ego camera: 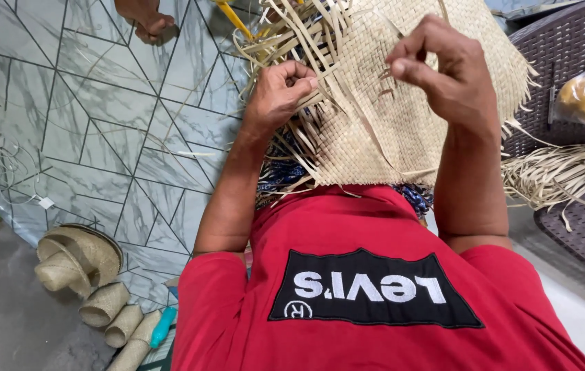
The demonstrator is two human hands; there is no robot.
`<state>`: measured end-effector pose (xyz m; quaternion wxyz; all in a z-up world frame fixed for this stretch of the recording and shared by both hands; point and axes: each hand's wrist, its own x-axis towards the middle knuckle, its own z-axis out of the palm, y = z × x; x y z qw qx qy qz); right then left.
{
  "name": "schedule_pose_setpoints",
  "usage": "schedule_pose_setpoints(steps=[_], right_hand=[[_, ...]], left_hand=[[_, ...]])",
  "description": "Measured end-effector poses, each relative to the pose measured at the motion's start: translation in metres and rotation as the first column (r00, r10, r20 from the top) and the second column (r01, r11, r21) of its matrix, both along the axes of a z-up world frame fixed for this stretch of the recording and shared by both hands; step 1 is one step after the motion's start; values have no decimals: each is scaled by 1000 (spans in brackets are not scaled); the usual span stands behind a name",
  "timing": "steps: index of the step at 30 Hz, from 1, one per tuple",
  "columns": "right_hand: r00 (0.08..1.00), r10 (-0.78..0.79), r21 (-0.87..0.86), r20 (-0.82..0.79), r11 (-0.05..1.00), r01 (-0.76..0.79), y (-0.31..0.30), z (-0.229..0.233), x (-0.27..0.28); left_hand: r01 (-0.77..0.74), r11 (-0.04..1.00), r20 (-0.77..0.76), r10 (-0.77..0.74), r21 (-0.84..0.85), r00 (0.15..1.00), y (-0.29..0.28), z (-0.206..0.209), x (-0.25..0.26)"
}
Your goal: Weaving a mat by hand using dried plant fibers and tucking in the edges.
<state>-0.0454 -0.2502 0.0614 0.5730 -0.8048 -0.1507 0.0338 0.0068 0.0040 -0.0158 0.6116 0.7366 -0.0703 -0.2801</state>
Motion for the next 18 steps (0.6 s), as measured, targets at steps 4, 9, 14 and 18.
schedule_pose_setpoints(steps=[4, 9, 14, 18], right_hand=[[995, -85, 27, 55, 996, 84, 17, -12, 10], [995, -95, 230, -1, 969, 93, 33, -19, 5], [939, -337, 14, -71, 941, 339, 15, -23, -17], [869, -455, -78, -195, 890, 449, 5, -23, -31]], left_hand=[[26, 997, 1, -26, 70, 1000, 2, 7, 0], [61, 995, -55, -57, 74, 997, 8, 15, 6], [170, 985, -54, -170, -9, 984, 22, 23, 12], [182, 982, -69, -185, -43, 980, 23, 15, 16]])
